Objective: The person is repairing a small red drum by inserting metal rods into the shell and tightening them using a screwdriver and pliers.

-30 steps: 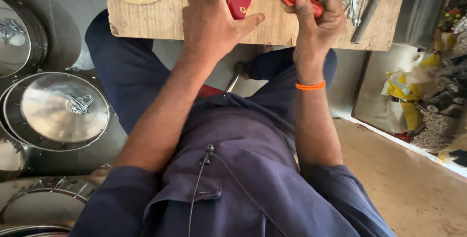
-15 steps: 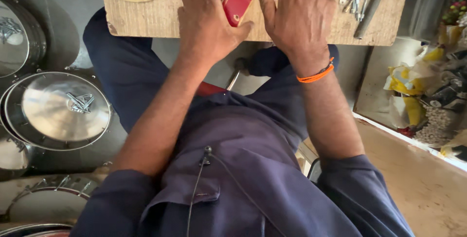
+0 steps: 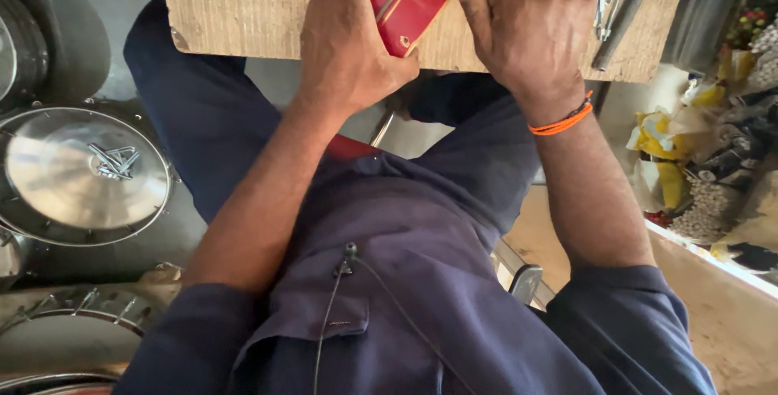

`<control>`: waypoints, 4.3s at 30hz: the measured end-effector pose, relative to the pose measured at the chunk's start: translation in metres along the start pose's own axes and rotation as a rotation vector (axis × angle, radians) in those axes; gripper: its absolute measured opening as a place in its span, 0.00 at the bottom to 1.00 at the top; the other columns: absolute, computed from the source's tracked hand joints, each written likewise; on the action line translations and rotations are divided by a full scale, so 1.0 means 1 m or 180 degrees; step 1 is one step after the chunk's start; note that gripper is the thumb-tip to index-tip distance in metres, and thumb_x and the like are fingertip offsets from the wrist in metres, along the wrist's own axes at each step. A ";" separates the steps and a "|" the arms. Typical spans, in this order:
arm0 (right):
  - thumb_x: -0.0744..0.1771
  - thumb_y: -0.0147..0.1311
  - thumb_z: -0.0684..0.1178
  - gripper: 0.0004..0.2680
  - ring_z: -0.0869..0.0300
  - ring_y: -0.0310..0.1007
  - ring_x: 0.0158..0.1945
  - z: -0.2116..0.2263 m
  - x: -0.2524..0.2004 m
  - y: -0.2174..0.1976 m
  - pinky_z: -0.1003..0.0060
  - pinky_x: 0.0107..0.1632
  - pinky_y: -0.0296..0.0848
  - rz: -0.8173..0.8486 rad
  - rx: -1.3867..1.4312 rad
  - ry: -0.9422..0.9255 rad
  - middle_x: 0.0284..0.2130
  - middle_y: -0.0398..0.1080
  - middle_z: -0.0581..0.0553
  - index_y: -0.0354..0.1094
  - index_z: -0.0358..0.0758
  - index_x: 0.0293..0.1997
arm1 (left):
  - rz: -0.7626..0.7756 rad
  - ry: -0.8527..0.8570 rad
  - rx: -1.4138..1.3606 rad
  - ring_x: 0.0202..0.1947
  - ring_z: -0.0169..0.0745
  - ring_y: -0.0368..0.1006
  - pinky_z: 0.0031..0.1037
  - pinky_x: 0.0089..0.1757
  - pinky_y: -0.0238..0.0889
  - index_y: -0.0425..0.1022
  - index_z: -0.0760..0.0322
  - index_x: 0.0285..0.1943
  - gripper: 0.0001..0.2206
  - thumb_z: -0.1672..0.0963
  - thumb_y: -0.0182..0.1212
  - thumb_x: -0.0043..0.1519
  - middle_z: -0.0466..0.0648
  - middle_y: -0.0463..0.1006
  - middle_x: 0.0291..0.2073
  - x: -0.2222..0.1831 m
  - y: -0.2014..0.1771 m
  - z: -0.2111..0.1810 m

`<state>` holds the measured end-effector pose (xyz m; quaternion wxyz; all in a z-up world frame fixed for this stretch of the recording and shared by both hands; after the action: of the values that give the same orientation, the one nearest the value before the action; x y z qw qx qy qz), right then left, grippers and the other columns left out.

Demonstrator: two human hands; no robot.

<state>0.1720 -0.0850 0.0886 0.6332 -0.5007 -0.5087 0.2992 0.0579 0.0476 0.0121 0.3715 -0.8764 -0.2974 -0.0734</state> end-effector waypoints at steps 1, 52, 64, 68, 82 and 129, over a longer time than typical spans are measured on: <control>0.74 0.53 0.53 0.09 0.52 0.70 0.26 -0.001 0.000 0.001 0.60 0.31 0.64 0.0025 0.0019 0.0006 0.21 0.66 0.47 0.70 0.41 0.39 | -0.0053 0.0072 0.0022 0.61 0.70 0.66 0.48 0.58 0.65 0.38 0.73 0.76 0.53 0.55 0.80 0.50 0.68 0.62 0.65 0.000 -0.001 -0.001; 0.69 0.54 0.42 0.14 0.43 0.76 0.51 -0.034 -0.191 0.126 0.56 0.55 0.72 0.0365 0.2507 0.2180 0.46 0.72 0.31 0.60 0.36 0.62 | -0.0443 -0.1555 -0.3637 0.42 0.37 0.69 0.33 0.43 0.69 0.60 0.67 0.71 0.33 0.55 0.70 0.57 0.52 0.70 0.50 -0.019 0.002 0.096; 0.69 0.57 0.41 0.20 0.44 0.70 0.63 -0.013 -0.073 0.090 0.52 0.68 0.66 -0.0038 0.2340 0.1222 0.58 0.68 0.36 0.58 0.38 0.71 | -0.0023 -0.2352 -0.6354 0.46 0.56 0.75 0.47 0.46 0.71 0.68 0.64 0.68 0.31 0.41 0.50 0.65 0.57 0.77 0.51 -0.067 0.024 0.066; 0.72 0.54 0.54 0.22 0.53 0.68 0.68 0.034 -0.080 0.070 0.54 0.71 0.66 0.0008 0.6855 0.2240 0.64 0.68 0.41 0.56 0.33 0.73 | -0.0707 0.0551 -0.2323 0.62 0.59 0.65 0.55 0.57 0.66 0.49 0.64 0.72 0.40 0.41 0.72 0.67 0.61 0.63 0.62 -0.067 -0.017 0.014; 0.71 0.62 0.51 0.22 0.64 0.70 0.58 0.052 -0.050 0.044 0.67 0.62 0.69 -0.0293 0.6319 0.1850 0.58 0.72 0.45 0.60 0.30 0.71 | -0.0028 -0.2539 -0.3558 0.51 0.43 0.76 0.39 0.47 0.73 0.70 0.66 0.66 0.29 0.42 0.48 0.66 0.50 0.79 0.52 -0.076 0.028 0.105; 0.64 0.59 0.42 0.12 0.41 0.65 0.50 -0.087 -0.066 0.136 0.47 0.53 0.65 0.0230 0.0701 0.0865 0.44 0.64 0.35 0.63 0.34 0.50 | -0.0444 -0.1588 -0.3460 0.31 0.22 0.61 0.22 0.37 0.58 0.76 0.64 0.40 0.15 0.49 0.59 0.72 0.36 0.73 0.31 -0.009 -0.016 0.073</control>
<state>0.2521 -0.1292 -0.0604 0.7359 -0.4822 -0.3643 0.3052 0.0347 0.1029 -0.0336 -0.2165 -0.9100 -0.3523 -0.0312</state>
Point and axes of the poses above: each hand's wrist, its own x-axis towards the middle knuckle, its own y-axis out of the palm, z = x × y, the point moved 8 cm from there along x, towards the middle knuckle
